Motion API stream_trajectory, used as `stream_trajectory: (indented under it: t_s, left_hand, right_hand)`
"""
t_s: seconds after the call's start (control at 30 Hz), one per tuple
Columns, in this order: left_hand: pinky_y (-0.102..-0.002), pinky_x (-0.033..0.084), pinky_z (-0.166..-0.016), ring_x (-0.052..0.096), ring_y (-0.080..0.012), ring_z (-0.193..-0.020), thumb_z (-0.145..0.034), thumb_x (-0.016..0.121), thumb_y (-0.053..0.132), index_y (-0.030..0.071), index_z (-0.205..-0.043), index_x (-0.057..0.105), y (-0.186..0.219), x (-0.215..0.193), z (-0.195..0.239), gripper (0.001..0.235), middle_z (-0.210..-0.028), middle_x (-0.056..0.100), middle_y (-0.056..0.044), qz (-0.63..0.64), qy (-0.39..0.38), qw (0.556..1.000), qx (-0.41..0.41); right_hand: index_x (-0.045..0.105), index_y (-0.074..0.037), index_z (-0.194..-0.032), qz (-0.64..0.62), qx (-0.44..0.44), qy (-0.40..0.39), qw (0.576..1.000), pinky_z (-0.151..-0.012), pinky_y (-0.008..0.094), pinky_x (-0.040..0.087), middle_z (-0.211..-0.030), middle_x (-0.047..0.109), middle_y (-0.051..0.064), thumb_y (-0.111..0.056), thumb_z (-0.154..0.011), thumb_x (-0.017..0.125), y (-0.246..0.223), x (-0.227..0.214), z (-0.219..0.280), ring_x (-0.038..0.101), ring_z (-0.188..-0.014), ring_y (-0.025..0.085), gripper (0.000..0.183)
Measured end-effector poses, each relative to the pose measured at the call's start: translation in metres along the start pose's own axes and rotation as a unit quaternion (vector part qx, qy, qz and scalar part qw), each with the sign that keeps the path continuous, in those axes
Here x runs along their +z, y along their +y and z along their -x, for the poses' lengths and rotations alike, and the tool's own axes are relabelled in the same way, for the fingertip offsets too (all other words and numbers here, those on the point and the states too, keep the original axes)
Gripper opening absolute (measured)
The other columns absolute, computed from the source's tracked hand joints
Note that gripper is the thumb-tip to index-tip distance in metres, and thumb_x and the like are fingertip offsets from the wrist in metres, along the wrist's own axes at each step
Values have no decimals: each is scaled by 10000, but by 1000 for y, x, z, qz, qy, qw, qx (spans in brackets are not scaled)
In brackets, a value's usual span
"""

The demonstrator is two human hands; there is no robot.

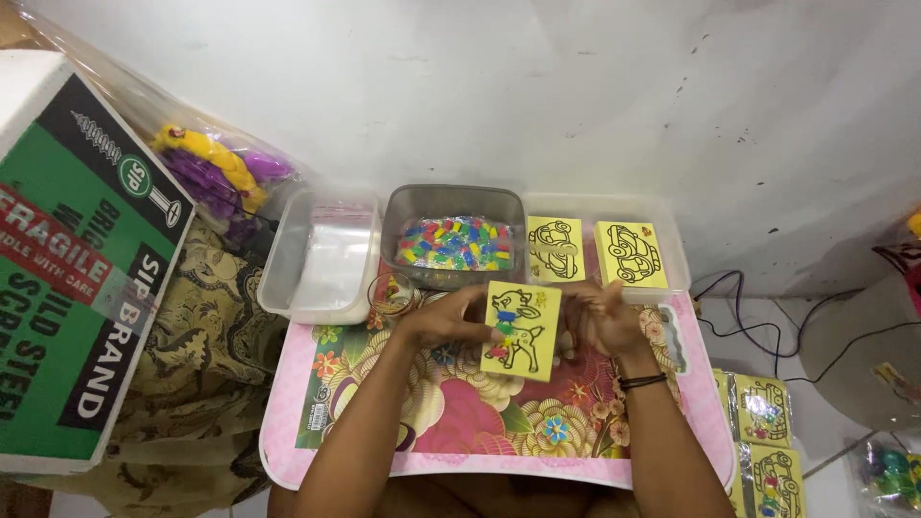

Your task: The person assembles small plastic puzzle pieces onto yellow cardboard templates featuring animal and vehicle outlines. They pick pieces from a container, place them into the template slots, and then place the completed sets into clear plastic bags.

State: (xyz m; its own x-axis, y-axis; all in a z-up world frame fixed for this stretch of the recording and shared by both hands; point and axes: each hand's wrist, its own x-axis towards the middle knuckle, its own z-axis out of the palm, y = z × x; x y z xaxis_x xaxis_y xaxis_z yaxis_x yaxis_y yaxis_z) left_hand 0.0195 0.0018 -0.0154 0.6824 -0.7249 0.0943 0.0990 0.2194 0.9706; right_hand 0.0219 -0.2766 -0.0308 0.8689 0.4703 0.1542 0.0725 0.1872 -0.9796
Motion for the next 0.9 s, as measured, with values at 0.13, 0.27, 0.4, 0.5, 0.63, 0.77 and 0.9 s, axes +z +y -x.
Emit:
stream_trajectory:
  t_s: [0.13, 0.27, 0.4, 0.5, 0.63, 0.77, 0.9]
  left_hand:
    - [-473, 541, -958, 613, -326, -1133, -801, 878, 160, -58, -1377, 519, 21, 20, 7, 713, -1234, 656, -249, -32, 40, 999, -12]
    - [-461, 518, -901, 618, -295, -1017, -958, 702, 318, 44, -1299, 567, 29, 25, 2, 458, -1080, 648, -177, -22, 39, 997, 58]
    - [-364, 519, -788, 625, -200, -897, -1016, 661, 284, 68, -1211, 641, 35, 35, 0, 291, -940, 658, -104, -52, 104, 989, 93]
    - [-306, 530, -722, 631, -121, -805, -1034, 647, 226, 72, -1097, 710, 11, 24, -11, 177, -861, 724, -74, -84, 167, 975, 120]
    - [-329, 540, -716, 644, -130, -739, -1034, 636, 188, 52, -1058, 722, -8, 10, -12, 162, -814, 751, -123, -105, 203, 964, 136]
    - [-293, 511, -670, 606, -105, -692, -1031, 646, 175, 51, -1005, 724, 13, 24, -9, 149, -762, 742, -127, -117, 224, 957, 143]
    - [-291, 469, -629, 557, -107, -643, -1039, 639, 202, 48, -1046, 741, 12, 25, -9, 185, -744, 729, -130, -126, 229, 954, 143]
  right_hand:
    - [752, 43, -880, 114, -68, -6, 991, -652, 331, 523, -714, 690, 108, -158, -928, 683, -8, 5, -7, 594, -673, 168, 218]
    - [649, -39, -623, 154, -135, 52, 977, -466, 268, 328, -456, 514, 37, -101, -907, 725, -15, 13, -9, 394, -482, 88, 301]
    - [715, -1, -757, 164, -157, 88, 970, -424, 238, 332, -471, 552, 22, -84, -904, 723, 9, -9, -12, 399, -462, 60, 169]
    - [444, 60, -1372, 160, -152, 99, 970, -383, 216, 392, -503, 557, 97, -45, -915, 681, -29, 31, -9, 494, -385, 108, 526]
    - [123, -135, -1586, 108, -194, 114, 968, -522, 173, 442, -891, 660, 101, -30, -924, 659, -26, 30, -8, 596, -623, 73, 858]
    - [161, -89, -1594, 178, -213, 125, 953, -415, 192, 416, -690, 631, 95, 45, -888, 671, -26, 33, -9, 502, -456, 90, 881]
    - [234, -88, -1578, 195, -192, 122, 954, -355, 207, 388, -685, 636, 112, 30, -891, 675, -12, 24, -11, 487, -382, 78, 825]
